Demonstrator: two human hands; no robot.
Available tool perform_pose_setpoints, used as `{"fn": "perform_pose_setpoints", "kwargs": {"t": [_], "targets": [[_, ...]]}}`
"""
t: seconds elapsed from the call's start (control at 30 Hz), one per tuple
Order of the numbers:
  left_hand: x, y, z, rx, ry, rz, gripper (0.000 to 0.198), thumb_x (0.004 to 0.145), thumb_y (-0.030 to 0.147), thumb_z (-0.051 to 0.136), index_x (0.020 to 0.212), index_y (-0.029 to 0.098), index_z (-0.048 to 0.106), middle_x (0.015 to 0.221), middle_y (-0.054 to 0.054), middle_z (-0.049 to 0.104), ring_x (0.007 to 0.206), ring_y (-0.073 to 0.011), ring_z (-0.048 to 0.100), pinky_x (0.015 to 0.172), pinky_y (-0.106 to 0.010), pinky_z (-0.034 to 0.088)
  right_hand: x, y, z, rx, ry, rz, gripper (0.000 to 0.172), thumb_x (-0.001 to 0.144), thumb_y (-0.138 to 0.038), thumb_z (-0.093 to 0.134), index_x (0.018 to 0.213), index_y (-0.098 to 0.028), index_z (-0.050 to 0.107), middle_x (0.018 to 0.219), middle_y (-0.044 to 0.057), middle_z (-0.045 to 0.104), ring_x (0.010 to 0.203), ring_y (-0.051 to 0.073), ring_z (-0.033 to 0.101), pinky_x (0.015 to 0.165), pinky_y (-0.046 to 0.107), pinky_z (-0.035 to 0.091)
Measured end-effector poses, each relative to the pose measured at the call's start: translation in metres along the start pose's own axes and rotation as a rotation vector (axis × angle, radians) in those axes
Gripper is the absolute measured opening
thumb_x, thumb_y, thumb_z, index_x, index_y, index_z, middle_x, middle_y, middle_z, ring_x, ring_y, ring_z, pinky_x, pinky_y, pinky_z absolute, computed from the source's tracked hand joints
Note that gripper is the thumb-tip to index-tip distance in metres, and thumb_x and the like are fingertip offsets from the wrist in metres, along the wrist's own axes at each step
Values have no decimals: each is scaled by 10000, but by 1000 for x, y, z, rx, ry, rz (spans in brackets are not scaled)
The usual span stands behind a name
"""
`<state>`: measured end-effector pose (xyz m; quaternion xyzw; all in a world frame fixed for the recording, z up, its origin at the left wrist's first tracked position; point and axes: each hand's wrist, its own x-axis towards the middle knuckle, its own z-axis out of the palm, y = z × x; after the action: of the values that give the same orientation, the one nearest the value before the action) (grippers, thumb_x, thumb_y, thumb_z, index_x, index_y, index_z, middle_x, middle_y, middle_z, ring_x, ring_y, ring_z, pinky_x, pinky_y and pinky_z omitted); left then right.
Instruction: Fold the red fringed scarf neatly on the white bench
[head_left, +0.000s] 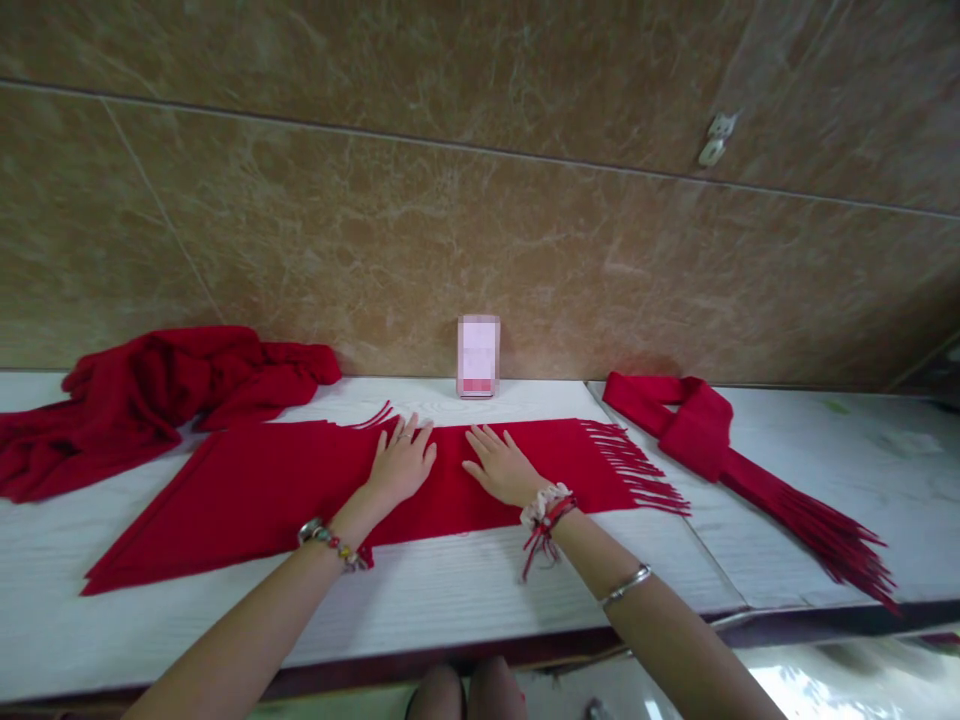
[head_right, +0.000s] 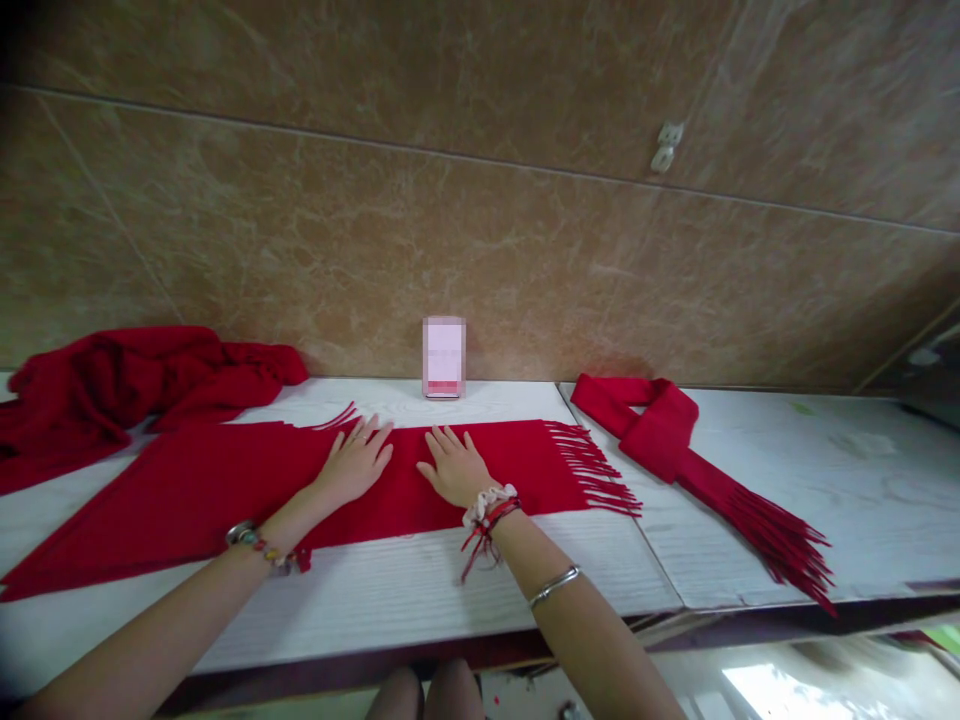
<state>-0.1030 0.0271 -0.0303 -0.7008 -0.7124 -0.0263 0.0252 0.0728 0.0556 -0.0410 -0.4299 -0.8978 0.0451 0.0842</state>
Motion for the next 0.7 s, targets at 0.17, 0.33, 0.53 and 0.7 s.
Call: {"fn": "perform_pose_setpoints", "kwargs": {"t": [0.17,0.33,0.53,0.7], "targets": [[-2,5,13,-13,15,26,465,890,317,286,1328,182,366,1407,-89,312,1300,-243,257,1046,-460,225,-16,47,1,-75,-1,93,483,899,-356,296,1329,-144,350,1402,113,320,1293,227,275,1027,480,250],[-1,4,12,-17,-16,14,470,888,315,281,1333,183,355,1410,-84,303,1300,-245,257,1042,-468,230,-46,125,-14,-188,18,323,460,882,-277,333,1300,-94,392,1373,178,344,1266,283,317,994,502,299],[0,5,14,-31,-4,10,473,885,313,285,1327,169,367,1409,-88,309,1300,-251,256,1048,-467,213,-51,122,-24,-179,55,406,484,882,-258,326,1302,-20,364,1385,209,305,1290,293,257,1023,478,267],[-4,2,17,-5,101,68,462,883,309,291,1302,155,408,1403,-110,319,1289,-251,283,1035,-458,242,-40,35,-8,-7,78,104,536,895,-357,307,1338,-55,308,1417,172,264,1319,232,197,1050,449,229]]}}
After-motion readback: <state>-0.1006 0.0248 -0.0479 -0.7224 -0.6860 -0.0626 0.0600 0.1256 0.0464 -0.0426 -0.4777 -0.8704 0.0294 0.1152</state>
